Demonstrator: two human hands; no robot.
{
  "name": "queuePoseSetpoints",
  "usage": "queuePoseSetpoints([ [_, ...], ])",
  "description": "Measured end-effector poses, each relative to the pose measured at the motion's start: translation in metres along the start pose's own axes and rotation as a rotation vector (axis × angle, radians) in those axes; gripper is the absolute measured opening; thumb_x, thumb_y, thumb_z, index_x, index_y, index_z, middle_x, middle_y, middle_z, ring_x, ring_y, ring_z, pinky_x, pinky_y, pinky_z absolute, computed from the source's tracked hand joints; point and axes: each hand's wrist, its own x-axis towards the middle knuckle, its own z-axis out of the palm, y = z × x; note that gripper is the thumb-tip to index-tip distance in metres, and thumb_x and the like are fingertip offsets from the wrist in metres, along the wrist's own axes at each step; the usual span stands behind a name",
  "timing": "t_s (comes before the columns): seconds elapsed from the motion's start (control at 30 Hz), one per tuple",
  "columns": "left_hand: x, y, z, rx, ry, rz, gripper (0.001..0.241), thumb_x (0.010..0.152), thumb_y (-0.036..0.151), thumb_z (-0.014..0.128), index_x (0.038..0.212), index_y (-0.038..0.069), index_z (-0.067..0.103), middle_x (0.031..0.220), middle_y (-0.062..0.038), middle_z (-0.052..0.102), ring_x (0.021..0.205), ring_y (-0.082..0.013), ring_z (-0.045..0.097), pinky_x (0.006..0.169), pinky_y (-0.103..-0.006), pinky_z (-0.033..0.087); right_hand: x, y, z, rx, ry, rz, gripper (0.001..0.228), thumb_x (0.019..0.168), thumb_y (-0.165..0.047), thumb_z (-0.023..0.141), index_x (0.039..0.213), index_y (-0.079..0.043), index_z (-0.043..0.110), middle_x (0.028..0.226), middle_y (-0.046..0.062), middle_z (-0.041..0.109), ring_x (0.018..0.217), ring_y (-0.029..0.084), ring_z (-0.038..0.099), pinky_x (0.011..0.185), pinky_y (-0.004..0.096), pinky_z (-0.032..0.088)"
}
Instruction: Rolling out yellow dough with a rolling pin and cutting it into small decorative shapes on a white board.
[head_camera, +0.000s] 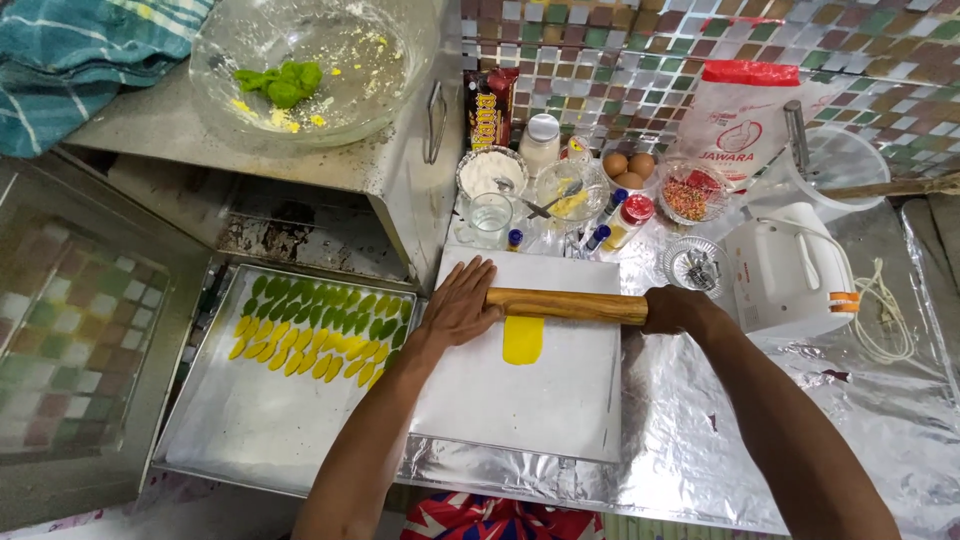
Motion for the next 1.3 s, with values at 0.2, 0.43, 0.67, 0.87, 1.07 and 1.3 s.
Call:
queuePoseSetpoints([
  [0.2, 0.005, -0.012, 0.015, -0.027, 0.018, 0.007, 0.079, 0.097, 0.051, 0.042, 0.159, 0.003, 0.035, 0.167, -0.016, 0.033, 0.157, -0.0289, 0.024, 0.131, -0.0441, 0.012, 0.005, 0.003, 0.001, -0.030, 0.080, -0.005, 0.051, 0.075, -0.053, 0.073, 0.115, -0.021, 0.077, 0.108, 0.010, 0.081, 0.109, 0.028, 0.077, 0.087, 0.047, 0.062],
  [0.43, 0.012, -0.025, 0.036, -0.023, 0.116, 0.057, 0.075, 0.099, 0.050, 0.043, 0.156, 0.002, 0.039, 0.163, -0.018, 0.038, 0.154, -0.0321, 0.031, 0.129, -0.0489, 0.021, -0.019, -0.015, -0.020, -0.025, 0.108, 0.007, 0.049, 0.085, -0.045, 0.068, 0.127, -0.022, 0.072, 0.119, 0.013, 0.079, 0.116, 0.032, 0.074, 0.096, 0.047, 0.060],
  [0.67, 0.010, -0.014, 0.026, -0.023, 0.166, 0.045, 0.065, 0.104, 0.047, 0.043, 0.151, 0.001, 0.046, 0.159, -0.017, 0.044, 0.150, -0.0315, 0.037, 0.127, -0.0487, 0.025, 0.015, 0.001, 0.006, -0.086, 0.204, 0.055, 0.043, 0.085, -0.042, 0.067, 0.126, -0.029, 0.072, 0.110, 0.008, 0.081, 0.109, 0.030, 0.077, 0.090, 0.046, 0.062],
  [0.87, 0.006, -0.005, 0.017, -0.046, 0.113, -0.023, 0.069, 0.103, 0.053, 0.045, 0.151, 0.003, 0.047, 0.162, -0.015, 0.040, 0.153, -0.0302, 0.034, 0.128, -0.0478, 0.021, 0.000, -0.004, 0.003, -0.019, 0.259, 0.038, 0.042, 0.087, -0.035, 0.065, 0.129, -0.030, 0.069, 0.110, 0.011, 0.081, 0.109, 0.034, 0.077, 0.091, 0.048, 0.061],
  [1.07, 0.006, -0.006, 0.024, -0.072, 0.082, -0.051, 0.072, 0.101, 0.057, 0.045, 0.152, 0.006, 0.046, 0.164, -0.013, 0.038, 0.154, -0.0285, 0.031, 0.129, -0.0468, 0.017, -0.018, -0.011, 0.003, -0.005, 0.334, 0.024, 0.041, 0.089, -0.032, 0.062, 0.130, -0.031, 0.067, 0.107, 0.010, 0.081, 0.107, 0.034, 0.077, 0.091, 0.048, 0.061],
  [1.3, -0.004, 0.005, 0.016, -0.048, 0.096, -0.063, 0.073, 0.100, 0.058, 0.049, 0.151, 0.007, 0.046, 0.163, -0.012, 0.040, 0.154, -0.0275, 0.031, 0.129, -0.0465, 0.014, -0.018, -0.009, 0.019, -0.040, 0.448, 0.021, 0.035, 0.090, -0.033, 0.060, 0.124, -0.027, 0.066, 0.102, 0.006, 0.079, 0.103, 0.029, 0.078, 0.088, 0.048, 0.062],
])
